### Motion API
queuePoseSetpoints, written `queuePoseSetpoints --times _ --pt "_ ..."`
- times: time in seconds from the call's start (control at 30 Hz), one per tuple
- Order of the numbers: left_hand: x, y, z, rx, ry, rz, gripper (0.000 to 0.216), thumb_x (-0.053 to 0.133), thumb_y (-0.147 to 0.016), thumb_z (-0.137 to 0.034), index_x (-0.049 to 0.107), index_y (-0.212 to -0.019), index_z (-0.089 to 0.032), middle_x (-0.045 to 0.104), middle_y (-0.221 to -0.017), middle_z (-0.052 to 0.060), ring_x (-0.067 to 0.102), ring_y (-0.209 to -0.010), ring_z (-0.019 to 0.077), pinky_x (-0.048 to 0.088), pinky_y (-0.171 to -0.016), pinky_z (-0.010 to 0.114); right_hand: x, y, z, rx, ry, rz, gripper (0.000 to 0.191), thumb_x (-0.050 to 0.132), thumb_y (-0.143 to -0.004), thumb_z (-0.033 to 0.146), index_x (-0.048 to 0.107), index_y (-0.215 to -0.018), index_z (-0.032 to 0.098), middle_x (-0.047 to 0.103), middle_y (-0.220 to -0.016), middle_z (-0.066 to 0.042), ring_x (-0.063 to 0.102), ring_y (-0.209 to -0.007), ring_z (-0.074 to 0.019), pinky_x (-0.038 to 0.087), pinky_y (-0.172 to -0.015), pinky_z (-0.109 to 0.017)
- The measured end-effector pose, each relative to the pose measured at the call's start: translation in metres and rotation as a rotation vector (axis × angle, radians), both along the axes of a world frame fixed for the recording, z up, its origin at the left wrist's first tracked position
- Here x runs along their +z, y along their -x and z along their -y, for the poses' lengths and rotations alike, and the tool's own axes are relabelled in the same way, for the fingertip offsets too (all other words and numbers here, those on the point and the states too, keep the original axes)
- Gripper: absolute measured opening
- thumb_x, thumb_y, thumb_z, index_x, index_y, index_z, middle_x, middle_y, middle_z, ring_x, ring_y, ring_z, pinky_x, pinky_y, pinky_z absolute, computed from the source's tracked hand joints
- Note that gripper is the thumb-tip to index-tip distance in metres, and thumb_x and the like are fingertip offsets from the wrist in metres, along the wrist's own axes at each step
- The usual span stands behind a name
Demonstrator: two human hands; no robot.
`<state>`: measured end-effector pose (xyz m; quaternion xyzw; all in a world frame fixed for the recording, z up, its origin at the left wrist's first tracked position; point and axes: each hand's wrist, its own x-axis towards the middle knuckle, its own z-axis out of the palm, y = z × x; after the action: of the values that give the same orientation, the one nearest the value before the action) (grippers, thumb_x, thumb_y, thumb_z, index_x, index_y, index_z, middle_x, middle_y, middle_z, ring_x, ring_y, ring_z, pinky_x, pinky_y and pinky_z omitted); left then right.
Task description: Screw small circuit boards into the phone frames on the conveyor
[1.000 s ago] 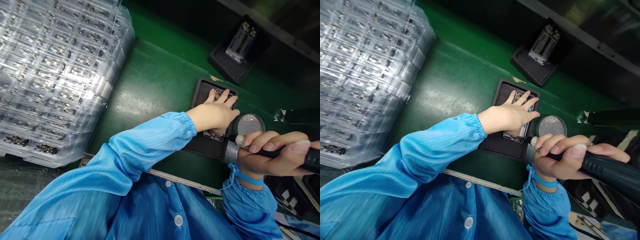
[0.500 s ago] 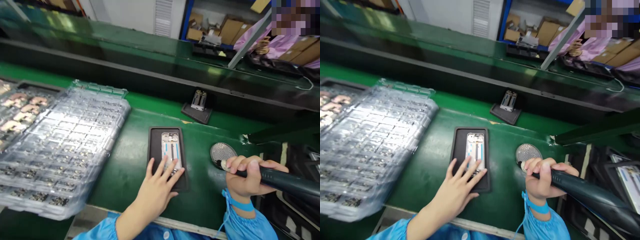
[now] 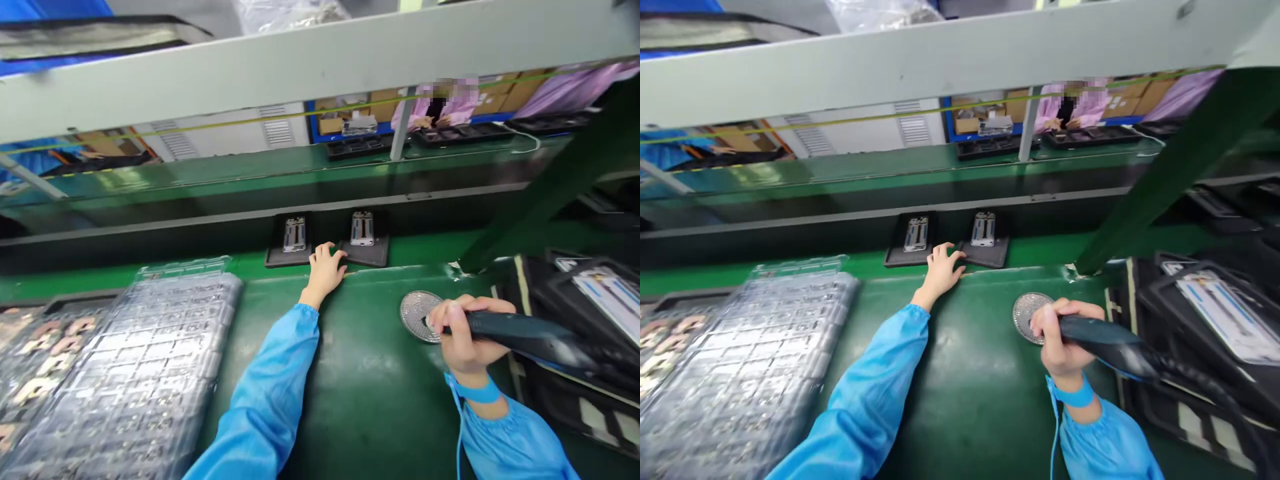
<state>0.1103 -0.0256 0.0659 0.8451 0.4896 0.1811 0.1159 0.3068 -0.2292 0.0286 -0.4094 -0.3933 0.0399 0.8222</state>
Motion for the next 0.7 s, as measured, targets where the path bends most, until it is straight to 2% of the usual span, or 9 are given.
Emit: queuePoseSetpoints --times 0.17,0.27,0.33,0.43,0.47,0.53,0.6,0.63,0.7 --pt "0.017 -0.009 0.008 -0.173 -0.034 0.065 0.052 0.09 -0.126 -0.052 0.08 -0.167 -0.02 0.08 -0.168 0.016 0.084 -0.146 0.0326 0.078 -0.125 0.057 0.01 -0.028 -0.016 -0.001 0.058 -0.102 0.046 0.102 -0.113 0.053 0.062 -0.115 0.03 0.066 -0.074 0.012 0.063 -0.05 -0.0129 0.062 -0.055 -0.027" --pt "0.024 -0.002 0.016 -0.238 -0.039 0.073 0.054 0.091 -0.126 -0.053 0.079 -0.168 -0.021 0.08 -0.168 0.016 0.083 -0.148 0.0337 0.077 -0.126 0.058 0.019 -0.053 -0.024 0.005 0.144 -0.154 0.057 0.105 -0.107 0.068 0.064 -0.109 0.029 0.065 -0.068 0.01 0.065 -0.05 -0.0152 0.06 -0.052 -0.028" --pt "0.021 0.011 0.028 -0.272 -0.035 0.065 0.047 0.093 -0.124 -0.048 0.082 -0.162 -0.022 0.08 -0.169 0.016 0.08 -0.151 0.0354 0.075 -0.128 0.06 0.021 -0.065 -0.028 0.014 0.204 -0.167 0.061 0.109 -0.102 0.071 0.065 -0.107 0.028 0.066 -0.066 0.01 0.066 -0.049 -0.016 0.06 -0.05 -0.028" --pt "-0.005 0.054 0.068 -0.326 -0.021 0.038 0.008 0.089 -0.118 -0.022 0.088 -0.126 -0.025 0.078 -0.17 0.016 0.071 -0.16 0.0406 0.069 -0.131 0.065 0.019 -0.069 -0.028 0.075 0.202 -0.194 0.063 0.11 -0.1 0.072 0.064 -0.109 0.029 0.061 -0.062 0.013 0.058 -0.043 -0.0139 0.058 -0.047 -0.027" --pt "-0.018 0.075 0.087 -0.366 -0.035 0.032 0.008 0.083 -0.119 -0.018 0.086 -0.118 -0.025 0.076 -0.172 0.016 0.067 -0.164 0.042 0.067 -0.132 0.067 0.017 -0.068 -0.028 0.101 0.196 -0.199 0.063 0.11 -0.101 0.072 0.063 -0.11 0.03 0.06 -0.061 0.014 0.056 -0.042 -0.0131 0.057 -0.047 -0.027" --pt "-0.045 0.121 0.129 -0.395 -0.07 0.015 0.014 0.075 -0.122 -0.018 0.086 -0.119 -0.027 0.076 -0.171 0.016 0.065 -0.162 0.0423 0.068 -0.127 0.065 0.015 -0.066 -0.025 0.148 0.208 -0.194 0.063 0.109 -0.102 0.071 0.062 -0.11 0.031 0.058 -0.06 0.015 0.054 -0.042 -0.0123 0.055 -0.046 -0.025" --pt "-0.063 0.16 0.167 -0.42 -0.039 -0.028 0.013 0.077 -0.12 -0.019 0.086 -0.121 -0.029 0.074 -0.176 0.014 0.065 -0.162 0.0426 0.069 -0.124 0.063 0.013 -0.064 -0.022 0.194 0.233 -0.184 0.062 0.109 -0.103 0.07 0.062 -0.109 0.031 0.059 -0.06 0.014 0.053 -0.042 -0.0118 0.055 -0.046 -0.025" --pt "-0.067 0.174 0.18 -0.448 0.004 -0.045 0.007 0.084 -0.12 -0.027 0.087 -0.126 -0.031 0.072 -0.18 0.014 0.066 -0.161 0.0433 0.071 -0.122 0.062 0.012 -0.064 -0.02 0.216 0.239 -0.184 0.062 0.109 -0.103 0.07 0.062 -0.109 0.03 0.059 -0.061 0.014 0.053 -0.042 -0.0114 0.055 -0.045 -0.025" --pt "-0.064 0.183 0.19 -0.49 0.087 -0.07 0.024 0.09 -0.121 -0.041 0.087 -0.144 -0.035 0.068 -0.189 0.014 0.067 -0.165 0.0429 0.072 -0.125 0.06 0.012 -0.065 -0.016 0.244 0.239 -0.196 0.061 0.109 -0.103 0.07 0.062 -0.108 0.031 0.059 -0.062 0.014 0.051 -0.042 -0.0107 0.053 -0.045 -0.024"
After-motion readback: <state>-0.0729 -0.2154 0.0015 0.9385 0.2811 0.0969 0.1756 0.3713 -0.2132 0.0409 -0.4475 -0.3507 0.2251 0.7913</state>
